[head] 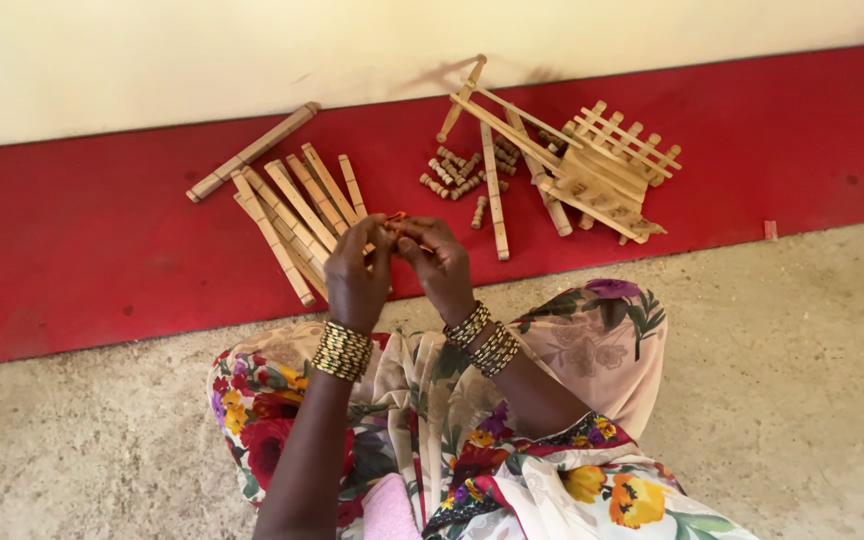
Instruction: The person sits on the floor assembling a wooden toy structure, fitting small wooden pegs and sticks into holes in wooden bars by hand. They pick pieces one at a time from a pile on a red ledge, press them into place, and set completed bars with the partially built toy.
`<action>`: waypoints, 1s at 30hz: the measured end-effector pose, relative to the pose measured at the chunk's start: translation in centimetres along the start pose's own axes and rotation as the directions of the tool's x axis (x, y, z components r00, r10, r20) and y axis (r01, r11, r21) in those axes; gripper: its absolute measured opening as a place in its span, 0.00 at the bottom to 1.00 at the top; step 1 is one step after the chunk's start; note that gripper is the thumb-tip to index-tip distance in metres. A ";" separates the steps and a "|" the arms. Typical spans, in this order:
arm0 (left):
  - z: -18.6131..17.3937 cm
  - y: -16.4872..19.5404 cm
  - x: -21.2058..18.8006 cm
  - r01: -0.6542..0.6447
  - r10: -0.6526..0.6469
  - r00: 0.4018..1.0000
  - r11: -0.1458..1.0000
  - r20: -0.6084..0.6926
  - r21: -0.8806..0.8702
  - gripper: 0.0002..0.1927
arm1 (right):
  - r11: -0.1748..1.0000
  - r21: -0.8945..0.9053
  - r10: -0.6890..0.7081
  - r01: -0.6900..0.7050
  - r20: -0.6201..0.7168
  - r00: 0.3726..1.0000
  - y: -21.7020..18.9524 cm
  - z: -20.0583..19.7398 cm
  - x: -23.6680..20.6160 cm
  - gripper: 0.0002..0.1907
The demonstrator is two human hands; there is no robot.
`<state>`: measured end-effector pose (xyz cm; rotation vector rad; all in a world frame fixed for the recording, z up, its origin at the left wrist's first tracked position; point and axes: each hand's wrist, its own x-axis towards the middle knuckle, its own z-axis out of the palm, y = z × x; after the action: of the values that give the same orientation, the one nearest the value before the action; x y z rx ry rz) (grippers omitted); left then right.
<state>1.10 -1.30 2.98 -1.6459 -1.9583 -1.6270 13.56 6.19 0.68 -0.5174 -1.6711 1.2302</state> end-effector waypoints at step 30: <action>-1.4 1.4 1.3 0.281 -0.286 0.947 0.958 0.145 0.056 0.20 | 0.959 0.157 0.244 -0.235 -0.041 0.969 0.4 0.4 2.2 0.13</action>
<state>0.91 -1.70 5.29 -1.5770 -2.3810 -1.5849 12.14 7.83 1.30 -0.6708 -1.4819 1.4893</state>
